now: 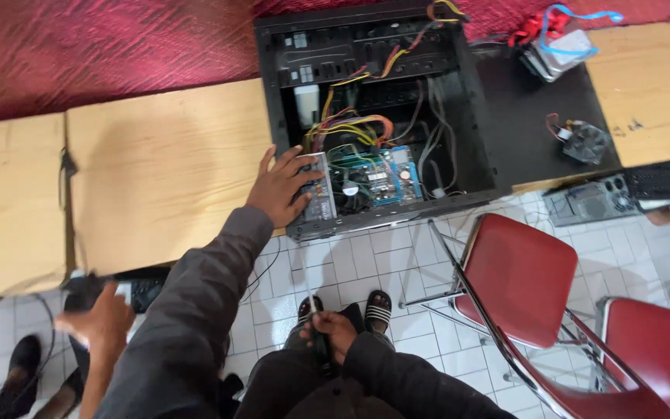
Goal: Installing a power supply unit into a desktop computer case and securing it with screws using a screwdriver.
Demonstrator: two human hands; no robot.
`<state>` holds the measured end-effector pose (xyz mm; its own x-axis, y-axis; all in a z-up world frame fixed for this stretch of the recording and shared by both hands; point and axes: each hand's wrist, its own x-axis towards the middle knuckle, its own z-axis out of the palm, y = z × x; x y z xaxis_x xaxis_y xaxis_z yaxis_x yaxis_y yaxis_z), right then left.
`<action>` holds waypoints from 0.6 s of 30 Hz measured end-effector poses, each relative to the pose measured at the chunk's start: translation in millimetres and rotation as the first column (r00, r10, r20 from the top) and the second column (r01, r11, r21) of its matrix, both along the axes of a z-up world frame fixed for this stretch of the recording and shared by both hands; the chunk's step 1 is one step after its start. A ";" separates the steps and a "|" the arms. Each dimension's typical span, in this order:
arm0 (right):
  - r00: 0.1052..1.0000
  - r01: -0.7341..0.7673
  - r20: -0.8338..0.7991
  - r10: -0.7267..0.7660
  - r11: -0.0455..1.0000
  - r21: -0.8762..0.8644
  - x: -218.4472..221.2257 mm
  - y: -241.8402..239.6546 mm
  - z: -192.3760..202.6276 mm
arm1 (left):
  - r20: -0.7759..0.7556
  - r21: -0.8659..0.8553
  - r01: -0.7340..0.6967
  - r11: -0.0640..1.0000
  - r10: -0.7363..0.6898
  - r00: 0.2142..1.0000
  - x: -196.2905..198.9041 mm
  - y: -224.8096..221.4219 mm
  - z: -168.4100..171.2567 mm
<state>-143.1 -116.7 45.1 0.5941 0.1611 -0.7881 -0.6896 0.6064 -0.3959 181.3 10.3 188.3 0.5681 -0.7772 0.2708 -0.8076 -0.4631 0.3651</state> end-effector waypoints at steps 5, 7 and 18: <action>0.999 -0.013 -0.040 0.025 0.964 0.266 2.7 3.0 17.1 | -0.003 -0.047 -0.018 0.999 0.017 1.000 -2.9 0.7 8.9; 1.000 -0.013 0.020 0.008 0.955 0.297 4.5 3.3 16.2 | 0.005 -0.048 -0.016 0.999 0.016 1.000 -1.4 -1.2 12.4; 0.982 0.100 -0.165 -0.093 0.994 0.033 7.8 -0.8 27.2 | -0.047 -0.051 -0.017 0.999 0.015 0.999 -4.9 1.5 11.7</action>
